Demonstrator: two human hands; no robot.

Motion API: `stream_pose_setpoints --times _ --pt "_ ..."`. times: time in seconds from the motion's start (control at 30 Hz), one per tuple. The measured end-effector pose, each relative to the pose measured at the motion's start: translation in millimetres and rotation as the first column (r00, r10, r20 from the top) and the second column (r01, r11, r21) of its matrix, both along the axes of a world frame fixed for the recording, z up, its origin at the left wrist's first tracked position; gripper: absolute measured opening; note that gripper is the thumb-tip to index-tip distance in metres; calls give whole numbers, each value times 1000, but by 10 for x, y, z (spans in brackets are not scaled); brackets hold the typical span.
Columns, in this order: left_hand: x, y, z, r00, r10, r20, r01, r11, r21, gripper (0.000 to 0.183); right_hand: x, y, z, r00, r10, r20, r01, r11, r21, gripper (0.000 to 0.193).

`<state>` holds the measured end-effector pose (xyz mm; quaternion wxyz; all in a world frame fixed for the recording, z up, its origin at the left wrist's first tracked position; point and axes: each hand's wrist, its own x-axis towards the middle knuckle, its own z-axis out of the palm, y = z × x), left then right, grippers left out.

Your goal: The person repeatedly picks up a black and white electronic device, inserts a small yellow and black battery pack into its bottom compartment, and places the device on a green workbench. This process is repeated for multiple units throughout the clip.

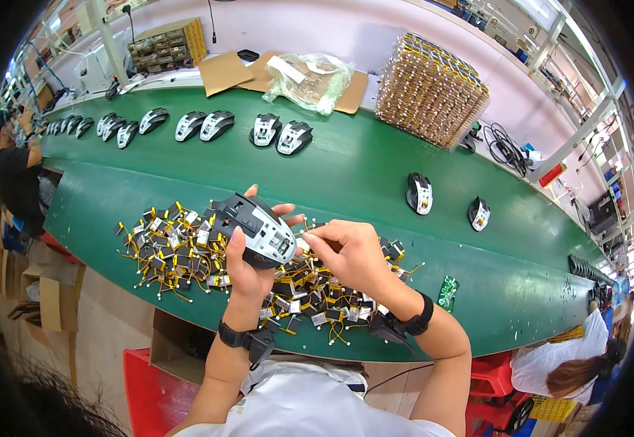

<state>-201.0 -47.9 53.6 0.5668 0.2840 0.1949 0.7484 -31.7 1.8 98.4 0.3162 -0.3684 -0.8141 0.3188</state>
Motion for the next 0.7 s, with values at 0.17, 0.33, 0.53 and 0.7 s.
stream_pose_setpoints --times 0.17,0.33,0.53,0.7 --pt "-6 -13 -61 981 -173 85 168 984 53 86 28 104 -82 990 -123 -65 111 979 -170 17" --pt "3 5 -52 999 -31 -17 31 1000 -5 85 -12 29 18 1000 -13 -8 13 998 60 15" --pt "27 6 -100 995 -87 41 86 996 14 84 -57 90 2 993 -94 -66 101 988 119 14" --pt "12 -5 -95 991 -102 92 100 994 33 82 -39 89 53 998 -53 -14 55 979 195 10"
